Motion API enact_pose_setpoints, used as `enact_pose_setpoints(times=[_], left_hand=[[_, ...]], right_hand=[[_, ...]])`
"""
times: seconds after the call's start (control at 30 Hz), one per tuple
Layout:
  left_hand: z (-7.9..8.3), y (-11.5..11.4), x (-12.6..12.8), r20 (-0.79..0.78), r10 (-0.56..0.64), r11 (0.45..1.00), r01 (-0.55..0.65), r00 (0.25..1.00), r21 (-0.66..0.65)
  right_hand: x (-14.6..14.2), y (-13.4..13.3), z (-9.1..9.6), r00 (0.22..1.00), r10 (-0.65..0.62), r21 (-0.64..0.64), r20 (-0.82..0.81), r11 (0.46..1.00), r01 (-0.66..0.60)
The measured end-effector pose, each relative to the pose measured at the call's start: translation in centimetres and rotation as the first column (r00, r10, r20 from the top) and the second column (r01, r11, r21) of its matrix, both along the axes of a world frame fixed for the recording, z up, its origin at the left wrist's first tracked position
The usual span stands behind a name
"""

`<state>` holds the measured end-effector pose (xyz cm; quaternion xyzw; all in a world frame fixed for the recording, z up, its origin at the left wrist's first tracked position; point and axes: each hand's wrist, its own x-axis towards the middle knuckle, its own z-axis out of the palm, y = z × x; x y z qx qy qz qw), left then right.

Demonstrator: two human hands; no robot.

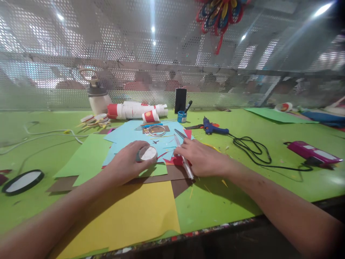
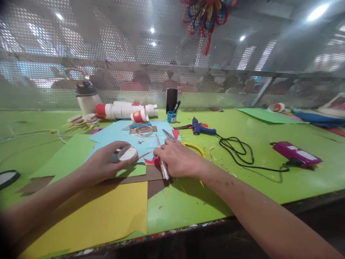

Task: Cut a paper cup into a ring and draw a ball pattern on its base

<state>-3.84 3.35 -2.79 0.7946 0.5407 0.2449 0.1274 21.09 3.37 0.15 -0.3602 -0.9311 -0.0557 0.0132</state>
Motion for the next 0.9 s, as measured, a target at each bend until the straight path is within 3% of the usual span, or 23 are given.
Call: enact_pose_setpoints(times=[0.2,0.47,0.67,0.8,0.9], left_hand=[[0.5,0.5,-0.6,0.064,0.101,0.994,-0.098,0.993,-0.051],[2.0,1.5,-1.8,0.383,0.257,0.94,-0.322,0.887,0.113],[2.2,1.6,-1.8,0.453,0.222,0.943,-0.308,0.863,0.126],[1.9,1.5,-1.6,0.45,0.221,0.946,-0.303,0.865,0.118],[1.4,1.5,-1.4,0.424,0.209,0.956,-0.276,0.881,0.102]], right_hand=[[0.0,-0.1,0.0,0.997,-0.08,0.03,0.007,0.996,0.08],[-0.4,-0.4,-0.7,0.996,-0.053,0.133,0.069,0.99,0.044],[-0.4,-0.2,-0.5,0.992,-0.121,0.121,0.027,0.986,0.117],[-0.1,-0.4,-0.4,0.997,-0.064,0.076,0.049,0.995,0.06],[0.0,-0.5,-0.8,0.996,-0.02,0.136,0.084,0.991,0.008]])
